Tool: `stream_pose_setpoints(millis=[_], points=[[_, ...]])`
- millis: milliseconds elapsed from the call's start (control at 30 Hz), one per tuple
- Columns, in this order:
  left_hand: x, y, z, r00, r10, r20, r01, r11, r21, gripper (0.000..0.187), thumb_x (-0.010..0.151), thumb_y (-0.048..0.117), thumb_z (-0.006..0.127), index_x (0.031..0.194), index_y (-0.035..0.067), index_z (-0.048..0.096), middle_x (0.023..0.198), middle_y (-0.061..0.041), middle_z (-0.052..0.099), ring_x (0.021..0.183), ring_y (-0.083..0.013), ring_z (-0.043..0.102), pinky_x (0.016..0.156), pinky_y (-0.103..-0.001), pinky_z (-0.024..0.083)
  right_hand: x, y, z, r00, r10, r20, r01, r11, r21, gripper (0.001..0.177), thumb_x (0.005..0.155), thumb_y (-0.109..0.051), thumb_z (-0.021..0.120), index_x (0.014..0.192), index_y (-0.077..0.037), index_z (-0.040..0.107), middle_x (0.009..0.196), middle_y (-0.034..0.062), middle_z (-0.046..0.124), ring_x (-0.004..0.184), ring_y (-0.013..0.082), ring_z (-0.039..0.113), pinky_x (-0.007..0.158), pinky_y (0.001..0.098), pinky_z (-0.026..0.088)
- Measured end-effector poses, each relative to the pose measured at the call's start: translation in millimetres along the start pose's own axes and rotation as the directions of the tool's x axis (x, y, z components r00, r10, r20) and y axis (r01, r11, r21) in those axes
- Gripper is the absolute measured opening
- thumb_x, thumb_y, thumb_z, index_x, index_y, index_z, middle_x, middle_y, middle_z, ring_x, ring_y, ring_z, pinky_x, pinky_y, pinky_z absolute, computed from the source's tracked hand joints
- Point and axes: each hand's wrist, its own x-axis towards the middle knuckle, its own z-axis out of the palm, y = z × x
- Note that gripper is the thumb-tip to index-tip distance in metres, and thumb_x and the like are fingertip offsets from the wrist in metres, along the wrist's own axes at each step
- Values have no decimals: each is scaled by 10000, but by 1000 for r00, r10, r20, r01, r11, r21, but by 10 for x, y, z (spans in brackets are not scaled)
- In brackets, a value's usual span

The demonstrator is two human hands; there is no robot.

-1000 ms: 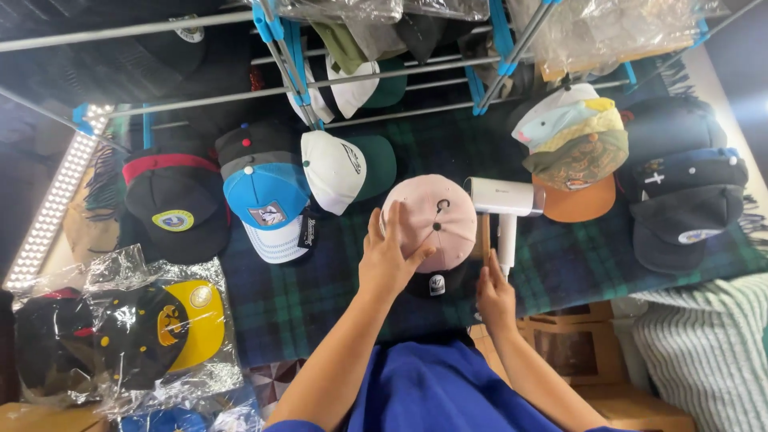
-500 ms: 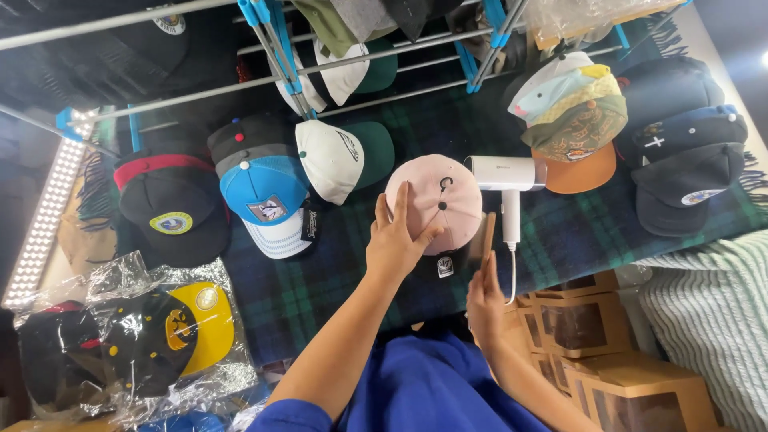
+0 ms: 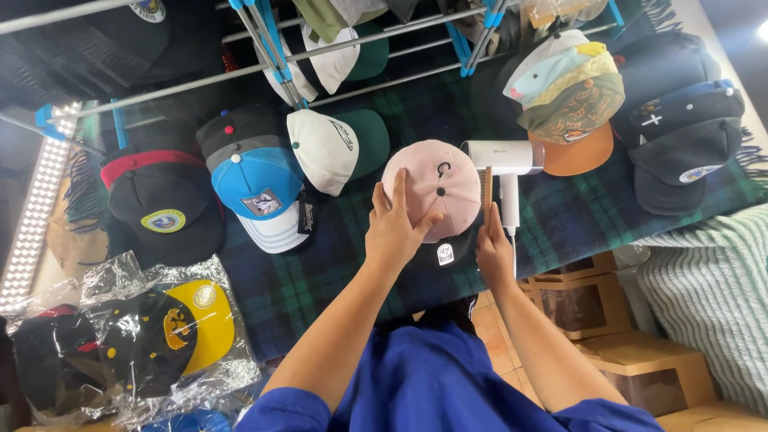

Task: Cleaning and reshaping baseball caps using a handheld steamer and a brush.

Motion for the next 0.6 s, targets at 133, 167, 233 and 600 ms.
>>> stream_pose_setpoints(millis=[133, 167, 233, 600], points=[[-23, -12, -38, 1000, -14, 12, 14, 1000, -5, 1004, 874, 701, 615, 1634, 262, 128, 1585, -296, 261, 1325, -505, 517, 915, -563, 590, -560, 420, -116, 997, 53, 58, -39, 976, -213, 594, 1028, -282, 476, 1608, -364, 374, 955, 347, 698, 913, 468, 711, 767, 556, 536], [-30, -9, -52, 1000, -10, 17, 10, 1000, -24, 1002, 875, 692, 620, 1634, 262, 127, 1582, -297, 258, 1326, -512, 510, 923, -572, 583, -732, 652, -153, 986, 132, 98, -104, 962, -253, 602, 1033, -273, 460, 1618, -372, 355, 959, 277, 717, 908, 392, 725, 807, 508, 560], [-41, 2, -79, 1000, -5, 28, 6, 999, -40, 999, 877, 684, 624, 1633, 262, 126, 1579, -298, 255, 1328, -519, 503, 932, -582, 576, -914, 1233, -258, 967, 217, 131, -171, 941, -293, 611, 1039, -263, 445, 1628, -381, 337, 963, 206, 737, 903, 317, 741, 847, 459, 585], [65, -101, 49, 999, 3, 36, -3, 1000, -5, 1027, 864, 641, 685, 1628, 275, 105, 1563, -306, 246, 1299, -547, 511, 934, -605, 577, -103, 260, -108, 587, -810, -5, 799, 580, -161, 475, 929, -14, 670, 1404, -19, 659, 956, 113, 735, 811, 316, 700, 724, 370, 558]])
